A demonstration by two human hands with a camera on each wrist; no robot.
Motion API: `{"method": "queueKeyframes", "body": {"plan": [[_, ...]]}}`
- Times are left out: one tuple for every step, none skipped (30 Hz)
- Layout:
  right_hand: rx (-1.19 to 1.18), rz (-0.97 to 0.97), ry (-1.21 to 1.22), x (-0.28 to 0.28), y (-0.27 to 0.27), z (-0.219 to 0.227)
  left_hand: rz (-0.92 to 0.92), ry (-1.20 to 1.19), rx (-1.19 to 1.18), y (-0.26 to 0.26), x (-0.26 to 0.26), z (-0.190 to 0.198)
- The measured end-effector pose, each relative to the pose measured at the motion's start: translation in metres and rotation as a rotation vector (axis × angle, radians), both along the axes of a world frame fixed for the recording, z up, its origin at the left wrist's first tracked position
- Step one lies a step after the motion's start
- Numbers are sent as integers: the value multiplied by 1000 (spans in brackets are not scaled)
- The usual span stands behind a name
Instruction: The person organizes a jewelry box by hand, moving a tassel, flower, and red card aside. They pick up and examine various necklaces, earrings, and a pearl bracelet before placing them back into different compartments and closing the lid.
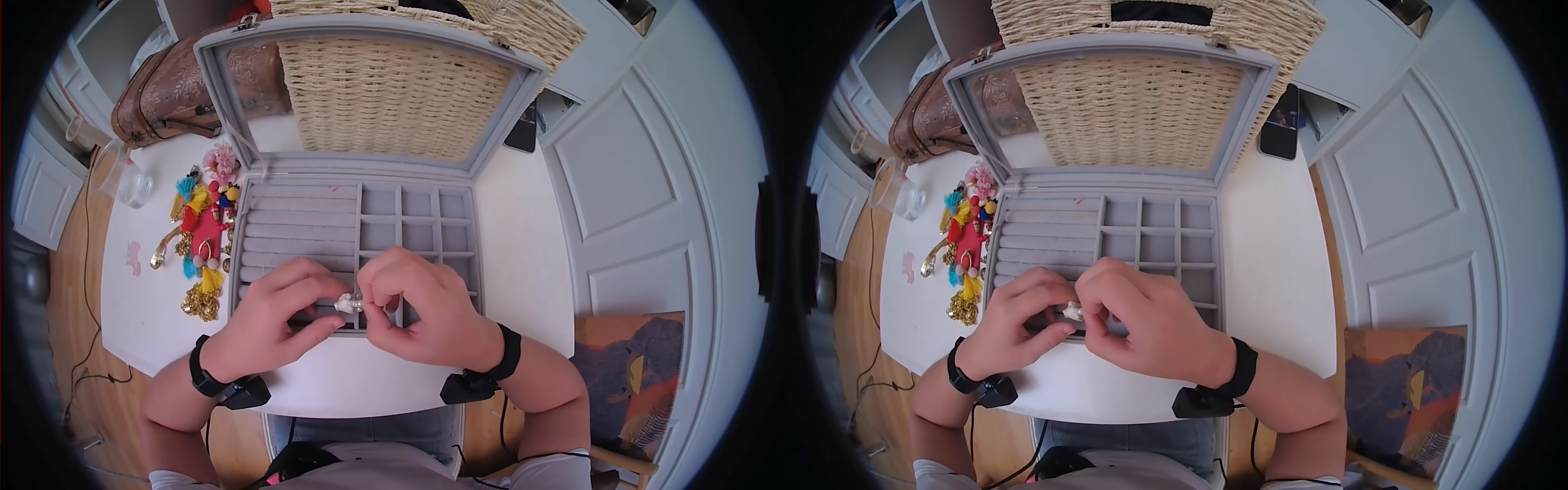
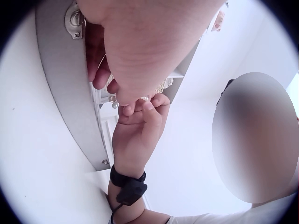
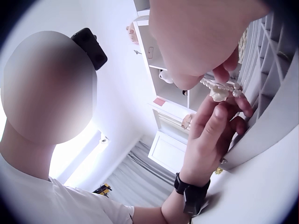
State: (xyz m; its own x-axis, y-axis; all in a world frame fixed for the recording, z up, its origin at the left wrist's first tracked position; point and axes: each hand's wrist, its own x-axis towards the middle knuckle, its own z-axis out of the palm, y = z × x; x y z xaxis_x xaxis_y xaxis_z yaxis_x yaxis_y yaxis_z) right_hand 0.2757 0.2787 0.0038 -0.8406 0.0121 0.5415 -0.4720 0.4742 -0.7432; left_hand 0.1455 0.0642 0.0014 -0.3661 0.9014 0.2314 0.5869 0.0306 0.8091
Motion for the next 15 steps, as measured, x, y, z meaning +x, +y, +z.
{"method": "queueKeyframes", "body": {"plan": [[-1, 0, 0, 0, 0, -1, -10, 27, 12, 0, 0, -1], [-6, 22, -6, -1, -1, -3, -11, 27, 12, 0, 0, -2], [-12, 42, -12, -1, -1, -5, -15, 41, 31, 0, 0, -4], [-13, 38, -10, -1, -2, -5, -20, 57, 51, 0, -1, -5], [10, 46, 27, -1, -2, -6, -22, 59, 50, -1, -2, -6], [34, 56, 64, -2, -2, -6, -26, 71, 51, -2, -3, -7], [34, 55, 66, -2, -2, -7, -28, 82, 53, -3, -3, -8], [44, 56, 63, -2, -2, -9, -28, 83, 54, -3, -3, -8], [54, 58, 60, -2, -2, -9, -19, 78, 52, -2, -2, -8], [55, 60, 58, -2, -1, -9, -8, 71, 50, -2, -1, -8], [50, 57, 57, -2, -1, -9, -5, 70, 51, -2, -1, -8], [46, 54, 57, -2, 0, -8, -5, 64, 55, -2, -1, -8], [48, 58, 57, -2, 0, -7, -5, 58, 59, -2, -1, -7], [29, 50, 30, -1, -1, -5, -2, 58, 60, -2, -1, -6], [9, 40, 2, -1, -2, -3, 3, 41, 46, -2, -1, -6]]}}
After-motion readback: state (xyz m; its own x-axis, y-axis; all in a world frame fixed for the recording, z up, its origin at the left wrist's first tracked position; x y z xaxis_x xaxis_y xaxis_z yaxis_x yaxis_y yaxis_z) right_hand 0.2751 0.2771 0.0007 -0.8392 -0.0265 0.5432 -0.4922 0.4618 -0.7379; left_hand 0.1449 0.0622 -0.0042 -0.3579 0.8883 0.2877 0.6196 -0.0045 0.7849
